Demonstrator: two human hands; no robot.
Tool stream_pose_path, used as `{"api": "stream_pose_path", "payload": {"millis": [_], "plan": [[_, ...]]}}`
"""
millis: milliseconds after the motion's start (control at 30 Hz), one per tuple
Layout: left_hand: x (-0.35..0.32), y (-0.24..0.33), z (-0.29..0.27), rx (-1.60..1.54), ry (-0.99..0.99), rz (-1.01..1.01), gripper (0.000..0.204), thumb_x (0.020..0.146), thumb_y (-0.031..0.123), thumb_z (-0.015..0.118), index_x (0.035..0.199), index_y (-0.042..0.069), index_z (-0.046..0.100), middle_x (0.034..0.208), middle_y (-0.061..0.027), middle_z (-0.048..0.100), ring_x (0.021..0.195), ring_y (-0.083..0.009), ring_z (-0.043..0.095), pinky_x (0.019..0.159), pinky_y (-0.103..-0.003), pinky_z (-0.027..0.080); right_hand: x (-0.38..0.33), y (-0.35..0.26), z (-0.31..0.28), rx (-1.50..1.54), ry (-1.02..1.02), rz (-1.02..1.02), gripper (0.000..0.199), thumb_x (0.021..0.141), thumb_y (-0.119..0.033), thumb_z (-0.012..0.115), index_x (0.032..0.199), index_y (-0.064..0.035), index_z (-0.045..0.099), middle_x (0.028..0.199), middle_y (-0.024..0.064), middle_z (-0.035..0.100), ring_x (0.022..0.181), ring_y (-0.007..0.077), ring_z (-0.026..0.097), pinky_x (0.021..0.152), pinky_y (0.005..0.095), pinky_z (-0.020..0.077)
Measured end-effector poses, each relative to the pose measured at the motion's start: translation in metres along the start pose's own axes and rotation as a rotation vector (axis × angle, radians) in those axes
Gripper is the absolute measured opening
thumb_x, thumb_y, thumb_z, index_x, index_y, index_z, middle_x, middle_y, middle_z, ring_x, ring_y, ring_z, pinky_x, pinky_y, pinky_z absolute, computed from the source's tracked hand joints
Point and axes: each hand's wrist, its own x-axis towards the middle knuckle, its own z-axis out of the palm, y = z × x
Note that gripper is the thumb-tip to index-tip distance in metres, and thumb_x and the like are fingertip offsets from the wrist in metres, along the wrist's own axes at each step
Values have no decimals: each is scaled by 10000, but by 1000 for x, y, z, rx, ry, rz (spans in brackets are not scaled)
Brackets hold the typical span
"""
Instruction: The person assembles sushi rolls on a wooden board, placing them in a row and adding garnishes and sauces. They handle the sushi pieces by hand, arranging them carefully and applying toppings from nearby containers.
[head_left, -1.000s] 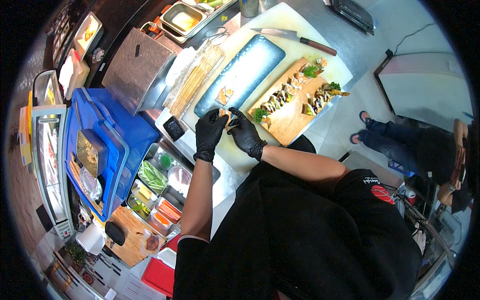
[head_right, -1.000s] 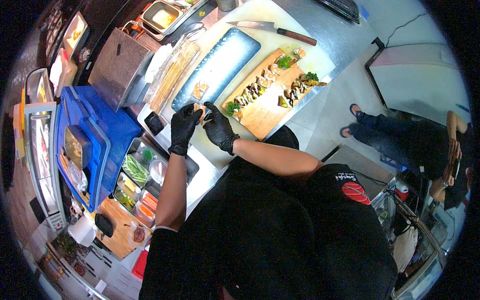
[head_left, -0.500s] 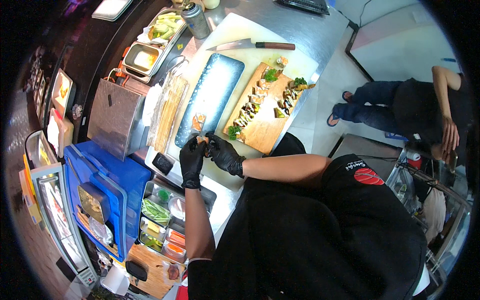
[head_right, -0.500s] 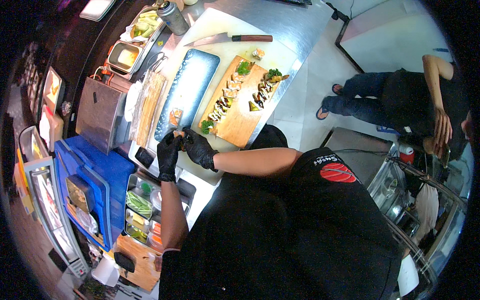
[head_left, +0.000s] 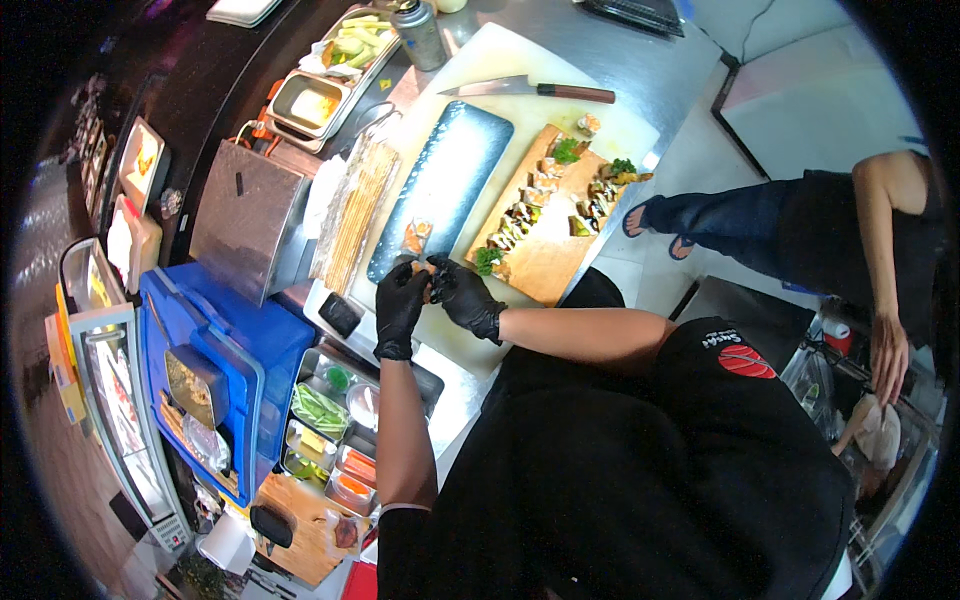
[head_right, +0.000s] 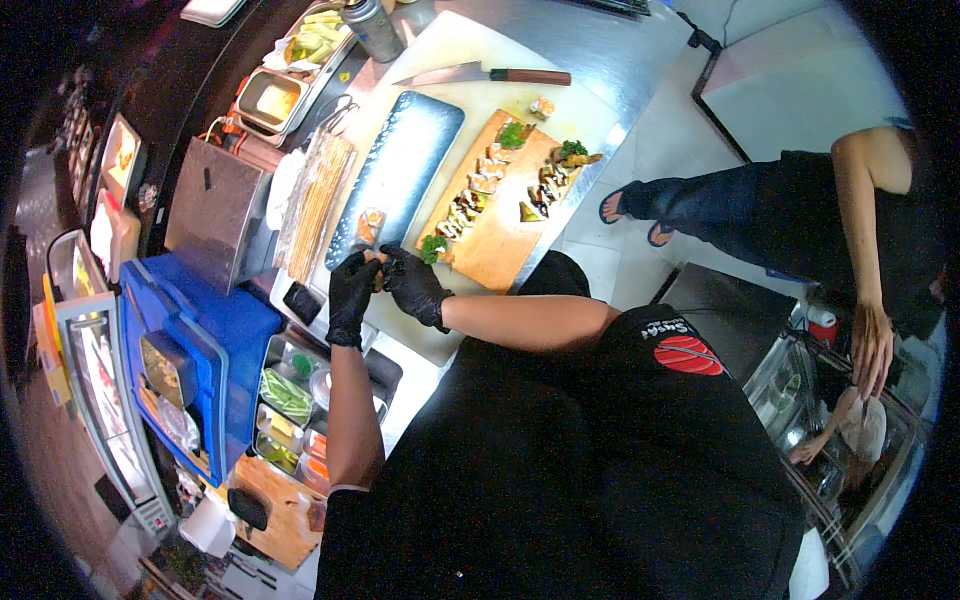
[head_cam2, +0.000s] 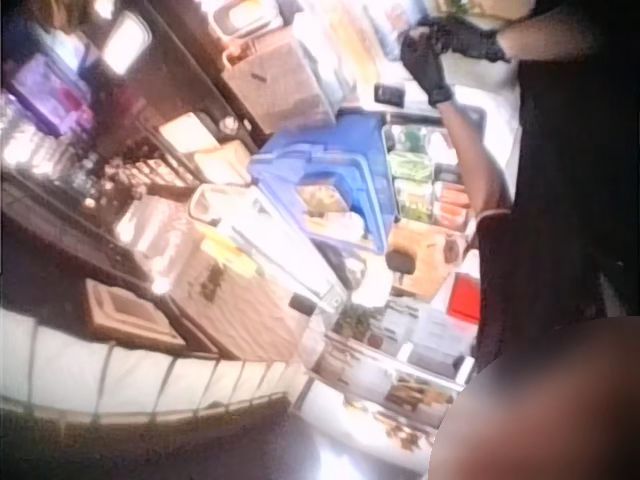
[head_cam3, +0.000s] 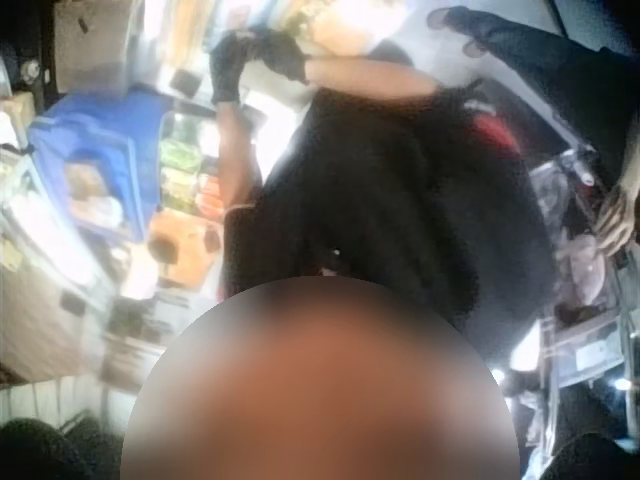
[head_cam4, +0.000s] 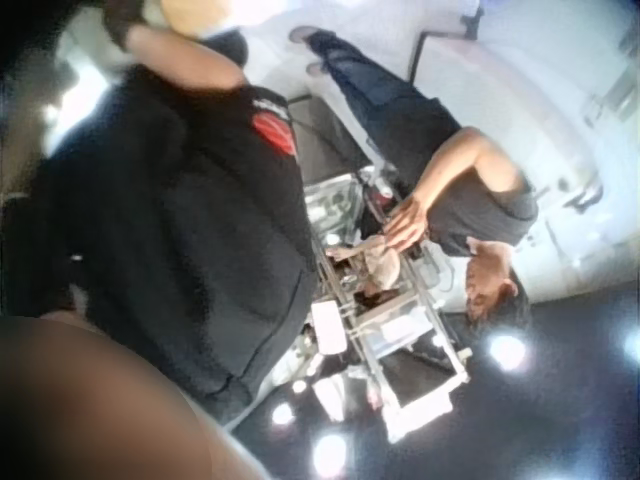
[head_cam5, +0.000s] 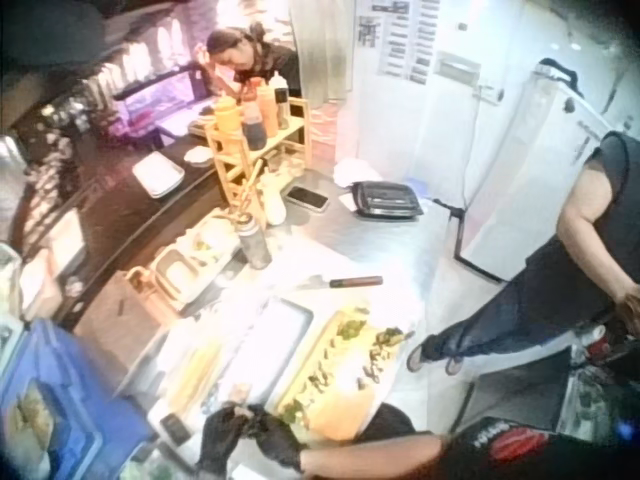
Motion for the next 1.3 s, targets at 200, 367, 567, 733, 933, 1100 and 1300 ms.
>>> {"api": "stream_pose_path", "payload": {"millis": [200, 367, 567, 733, 933, 1100, 1300], "plan": [[-10, 3, 3, -10, -13, 5, 235, 905, 203, 677, 982, -9, 742, 796, -42, 717, 711, -109, 633, 665, -292, 490, -12, 0, 6, 192, 31, 27, 300, 1082, -280, 479, 1169, -27, 615, 944, 67, 686, 868, 130, 650, 786, 305, 543], [-40, 19, 19, -41, 77, -7, 248, 932, 211, 648, 989, -12, 739, 798, -35, 712, 720, -107, 624, 678, -279, 481, -28, -3, -3, -112, 79, -12, 332, 1057, -288, 531, 1225, -15, 618, 1044, 103, 718, 947, 146, 672, 847, 306, 530], [-64, -19, 23, -285, 142, -10, 358, 1001, 246, 613, 1211, -38, 674, 970, -94, 735, 789, -131, 673, 719, -287, 543, -40, -6, -4, -117, 33, -12, 350, 1025, -278, 588, 1241, -4, 620, 1083, 135, 730, 950, 175, 691, 840, 326, 537], [-105, 3, 40, -338, 162, -103, 385, 1004, 249, 622, 1257, -39, 655, 1000, -118, 733, 824, -157, 700, 667, -291, 588, -66, -36, -28, -181, -115, 148, 328, 998, -274, 625, 1166, 5, 662, 1005, 123, 742, 887, 189, 701, 788, 340, 542], [-132, 24, 98, -192, 98, -58, 313, 973, 146, 650, 1222, -44, 676, 1065, -140, 737, 873, -162, 703, 724, -287, 568, -109, -45, -90, -252, -45, 191, 326, 982, -276, 639, 1119, 15, 694, 917, 87, 723, 767, 147, 642, 732, 320, 524], [-112, 23, 146, -182, -3, -47, 292, 983, 190, 649, 1170, -28, 706, 972, -73, 752, 819, -119, 681, 730, -278, 542, -107, -66, -143, -126, 19, 497, 250, 981, -120, 609, 1202, -28, 679, 918, 68, 705, 812, 134, 655, 728, 280, 526], [-97, 29, 152, -141, -43, -126, 328, 999, 272, 609, 1073, -25, 726, 833, -95, 727, 711, -151, 664, 641, -315, 513, -79, -49, -177, -827, -269, -378, 228, 999, -219, 609, 1066, -15, 684, 859, 34, 685, 706, 95, 622, 625, 266, 507]]}}
